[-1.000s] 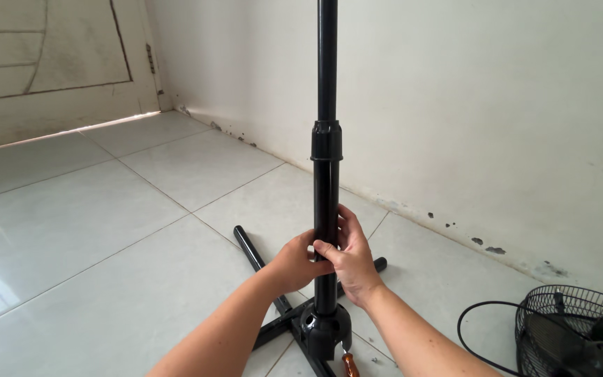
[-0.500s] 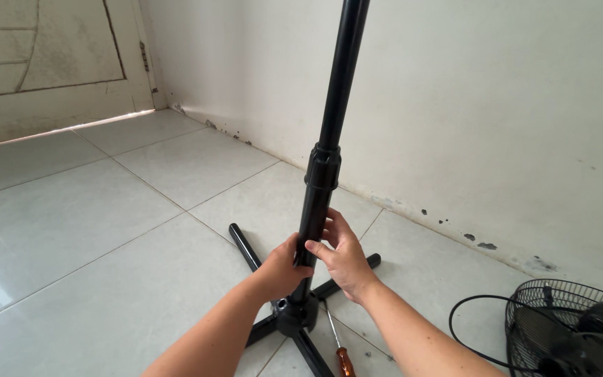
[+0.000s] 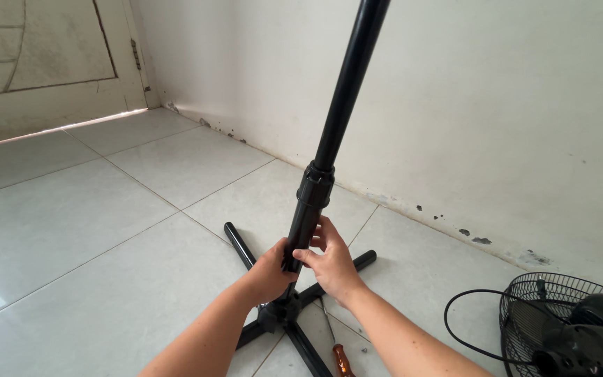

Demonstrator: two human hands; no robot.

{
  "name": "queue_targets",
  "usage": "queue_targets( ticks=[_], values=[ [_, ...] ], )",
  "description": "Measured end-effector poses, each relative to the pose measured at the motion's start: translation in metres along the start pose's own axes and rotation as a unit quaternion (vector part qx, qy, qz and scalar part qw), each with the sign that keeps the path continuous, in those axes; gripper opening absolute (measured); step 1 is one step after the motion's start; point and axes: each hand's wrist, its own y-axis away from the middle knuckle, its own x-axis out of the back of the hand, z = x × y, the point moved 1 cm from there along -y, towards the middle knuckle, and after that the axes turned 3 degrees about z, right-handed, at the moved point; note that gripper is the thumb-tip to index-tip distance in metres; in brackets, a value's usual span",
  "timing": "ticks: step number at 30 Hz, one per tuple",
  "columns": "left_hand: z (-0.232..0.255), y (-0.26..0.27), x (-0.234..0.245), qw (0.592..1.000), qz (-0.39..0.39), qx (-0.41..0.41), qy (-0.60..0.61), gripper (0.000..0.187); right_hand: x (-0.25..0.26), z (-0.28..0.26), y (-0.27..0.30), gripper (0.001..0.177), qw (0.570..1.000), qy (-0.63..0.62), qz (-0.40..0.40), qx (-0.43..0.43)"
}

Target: The person assembles a standing electric fan by attaching the vertical pole to the base and securing it with a screwdriver. They then attach the motor head to the pole and tighten it.

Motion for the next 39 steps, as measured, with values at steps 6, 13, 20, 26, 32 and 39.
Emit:
queue_targets(
  ticks=[6,13,20,26,32,39],
  values=[
    [-0.007,-0.006,-0.006,0.999,0.039,-0.017,0.012,0.059,-0.003,0.004,-0.009,0.067,0.999,0.042,-0.004,0.017],
    [-0.012,-0.007,-0.013,0.995,0.093,-0.009,0.030,0.056,-0.003,0.009,-0.015,0.068,0.995,0.095,-0.012,0.021],
    [-0.022,0.001,-0.021,0.995,0.097,0.012,0.021,0.058,-0.002,0.020,-0.014,0.057,0.989,0.142,-0.012,0.027],
    [-0.020,-0.003,-0.021,0.996,0.086,0.027,0.010,0.055,-0.001,0.024,-0.018,0.051,0.985,0.173,0.002,0.022],
    [-0.022,-0.001,-0.017,0.997,0.065,0.041,-0.012,0.051,-0.005,0.024,-0.020,0.039,0.979,0.206,0.004,-0.006],
    [-0.023,-0.006,-0.011,0.998,0.048,0.030,-0.016,0.056,-0.008,0.025,-0.026,0.038,0.970,0.239,0.004,0.033]
  ],
)
